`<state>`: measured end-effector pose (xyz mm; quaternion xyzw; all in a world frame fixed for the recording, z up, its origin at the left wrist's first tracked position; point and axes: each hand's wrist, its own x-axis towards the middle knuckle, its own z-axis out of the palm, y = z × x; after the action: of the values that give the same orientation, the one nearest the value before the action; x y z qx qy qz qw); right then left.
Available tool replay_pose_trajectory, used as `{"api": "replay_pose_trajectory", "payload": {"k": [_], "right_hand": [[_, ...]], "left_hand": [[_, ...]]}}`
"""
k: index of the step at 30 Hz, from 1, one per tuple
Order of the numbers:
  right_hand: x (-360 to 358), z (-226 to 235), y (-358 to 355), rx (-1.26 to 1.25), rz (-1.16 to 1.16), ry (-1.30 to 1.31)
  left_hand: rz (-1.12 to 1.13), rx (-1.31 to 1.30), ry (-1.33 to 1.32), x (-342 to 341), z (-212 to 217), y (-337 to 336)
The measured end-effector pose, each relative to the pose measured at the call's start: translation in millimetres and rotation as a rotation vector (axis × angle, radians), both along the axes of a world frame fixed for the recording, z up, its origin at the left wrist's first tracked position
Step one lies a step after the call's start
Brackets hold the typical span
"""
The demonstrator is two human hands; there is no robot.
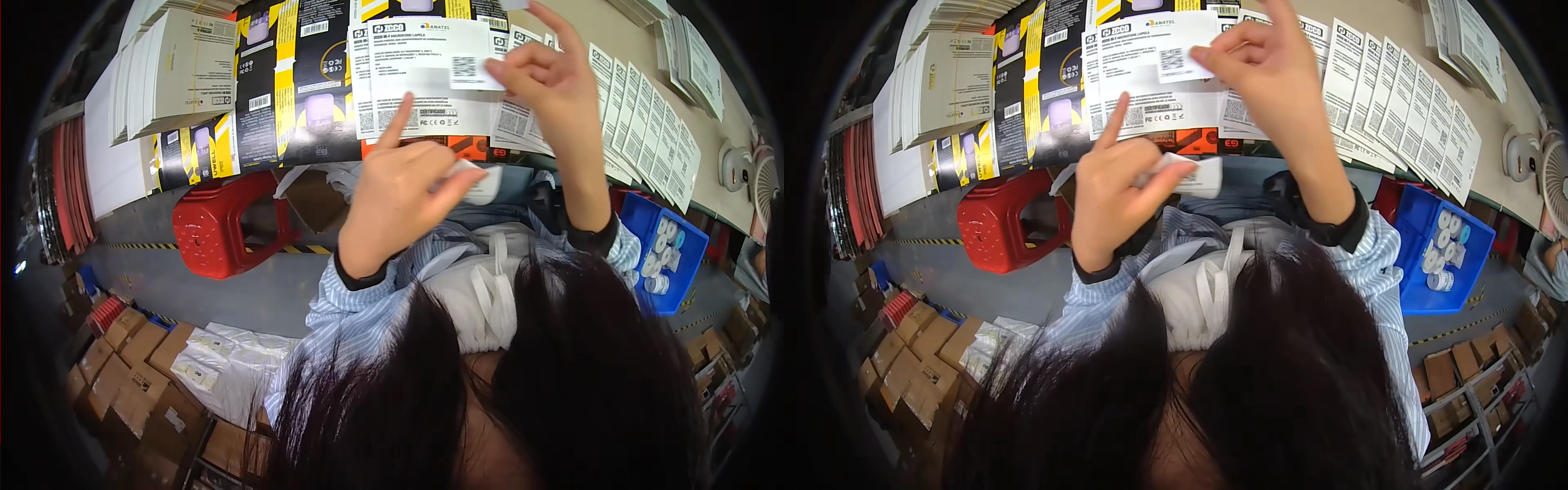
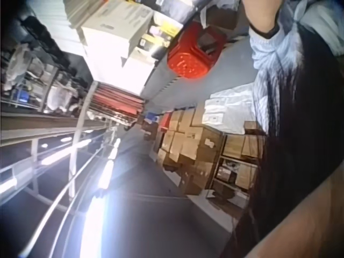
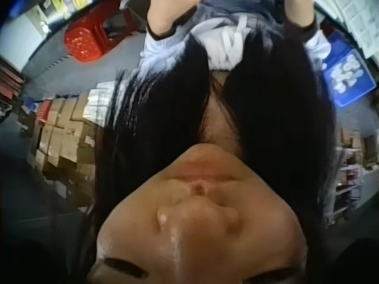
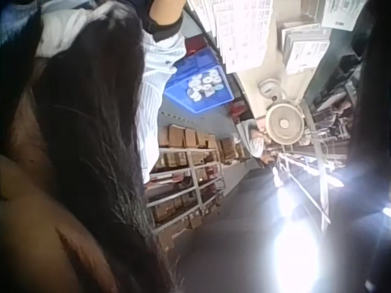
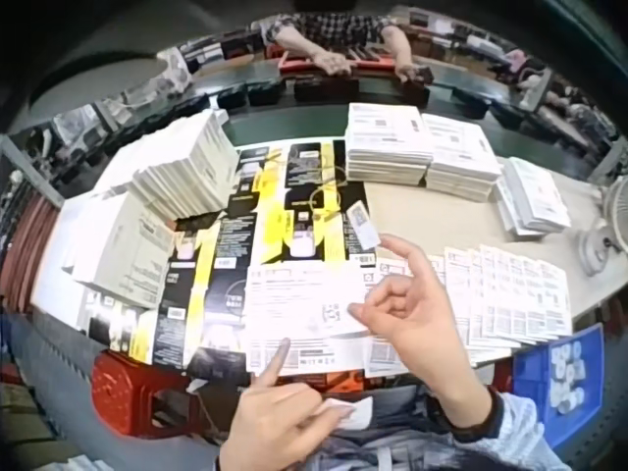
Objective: The person is peeling labels from a sheet and applying them to small white boxes.
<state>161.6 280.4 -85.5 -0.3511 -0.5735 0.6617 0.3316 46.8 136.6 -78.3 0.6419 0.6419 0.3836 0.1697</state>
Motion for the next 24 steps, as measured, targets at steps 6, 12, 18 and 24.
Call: {"api": "replay_pose_trajectory", "payload": {"k": [6,12,18,24], "right_hand": [[-26.1,-22.0,-8.7,0.017,0.088,-0.093],[-32.4,-15.3,-13.4,0.061,0.089,-0.204],[-34.2,-17.4,-15.8,0.079,0.065,-0.178],[-38.2,-8.6,-19.9,0.246,0.051,-0.420]], "left_hand": [[0.018,-0.049,0.005,-6.1,-23.8,-7.5],[0.028,-0.041,-0.022,-8.3,-26.8,-10.0],[0.017,-0.055,-0.030,-9.0,-28.6,-9.0],[0.012,-0.075,-0.035,-10.3,-28.5,-9.4]]}}
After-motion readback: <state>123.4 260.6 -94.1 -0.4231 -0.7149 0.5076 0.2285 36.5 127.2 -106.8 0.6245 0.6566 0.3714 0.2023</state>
